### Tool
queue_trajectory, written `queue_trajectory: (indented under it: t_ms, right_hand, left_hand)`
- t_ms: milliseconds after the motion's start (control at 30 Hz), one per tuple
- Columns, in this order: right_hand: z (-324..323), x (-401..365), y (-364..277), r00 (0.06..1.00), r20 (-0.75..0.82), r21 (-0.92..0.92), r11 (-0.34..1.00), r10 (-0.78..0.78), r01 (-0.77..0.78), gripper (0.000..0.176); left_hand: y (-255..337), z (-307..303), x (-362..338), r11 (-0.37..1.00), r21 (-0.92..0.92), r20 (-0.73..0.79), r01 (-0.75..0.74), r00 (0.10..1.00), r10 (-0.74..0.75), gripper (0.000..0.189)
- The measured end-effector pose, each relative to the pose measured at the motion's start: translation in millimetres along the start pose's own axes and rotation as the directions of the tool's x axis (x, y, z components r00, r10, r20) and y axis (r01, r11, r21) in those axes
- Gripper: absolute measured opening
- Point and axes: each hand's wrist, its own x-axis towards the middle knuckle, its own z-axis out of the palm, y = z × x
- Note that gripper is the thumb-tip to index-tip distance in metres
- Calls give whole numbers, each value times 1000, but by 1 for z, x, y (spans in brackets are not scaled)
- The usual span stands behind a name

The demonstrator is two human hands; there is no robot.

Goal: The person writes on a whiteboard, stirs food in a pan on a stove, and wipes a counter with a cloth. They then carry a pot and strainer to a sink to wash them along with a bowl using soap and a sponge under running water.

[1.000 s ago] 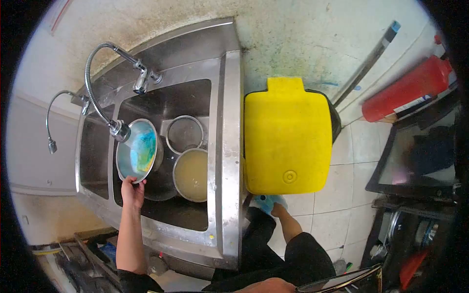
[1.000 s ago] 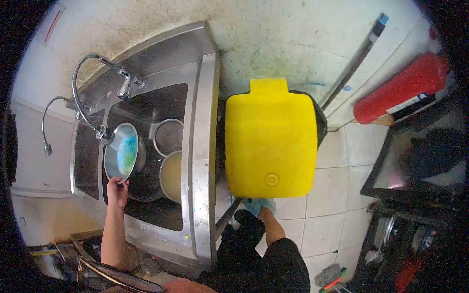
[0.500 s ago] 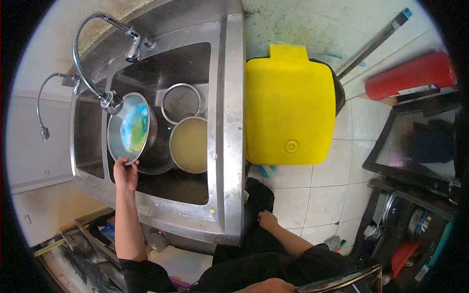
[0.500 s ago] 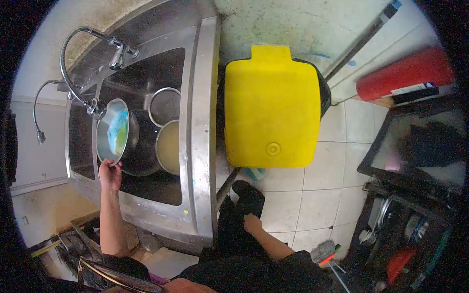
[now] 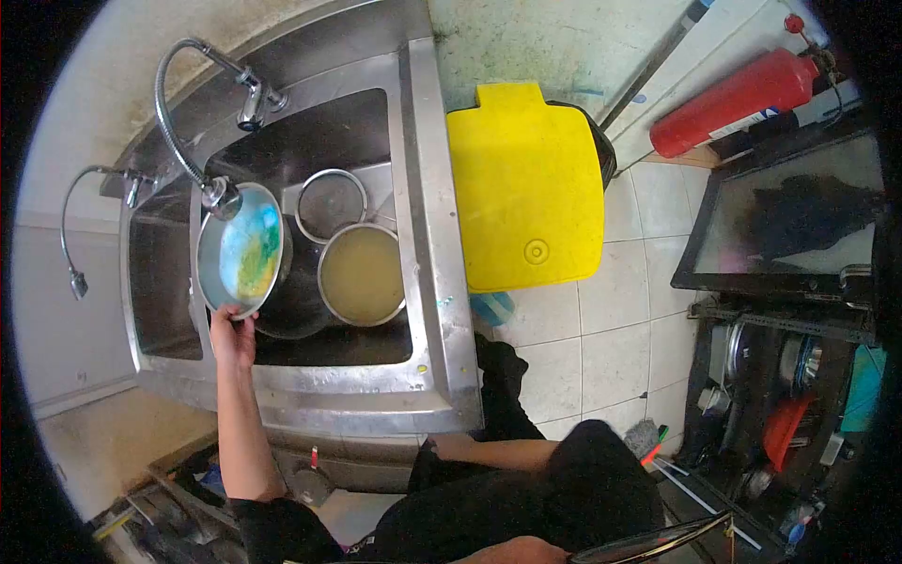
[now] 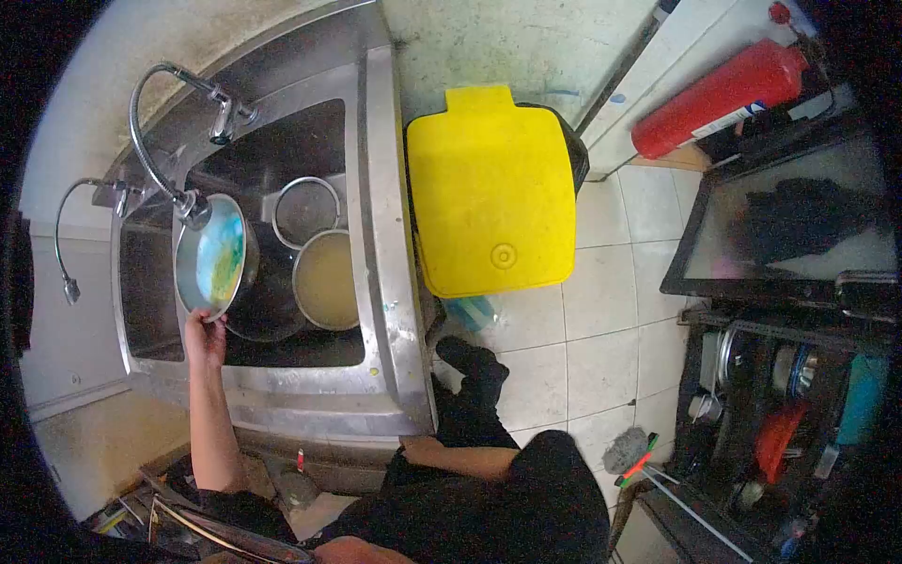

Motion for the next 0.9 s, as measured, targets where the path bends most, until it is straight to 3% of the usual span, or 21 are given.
queue_trajectory:
  t_ms: [100,133,167,233,433,500,833,900]
  right_hand:
    - [27,17,20,995,59,24,996,79,-80,28]
    - [23,16,25,964,250,-200,979,87,-36,31]
    - [18,17,27,953,291,-214,977,78,-15,31]
    - [15,13,28,951,304,-166,986,52,-1,31]
    - [-5,-7,33,929,371,-144,989,14,42,32]
    - [-22,-15,30,930,366,-153,988,27,31,32]
    - [-103,-51,18,982,128,-143,982,141,-123,32]
    - [-112,-63,7,983,90,-135,980,161,-148,32]
  left_hand:
    - [-3,-5,7,999,-5,-2,40,999,-40,13]
    - [-4,-4,4,1000,-9,-12,30,999,-30,13]
    - [-5,0,1,1000,26,-13,15,1000,-15,18]
    - [-6,-5,5,999,27,-33,47,998,-46,31]
    - [-13,12,-5,999,-45,23,-1,1000,2,41]
    - [-7,40,-23,997,-45,-92,-55,994,51,35]
    - [-11,43,-1,997,-61,76,45,996,-40,56]
    - [-16,34,17,999,-9,174,49,984,-47,61]
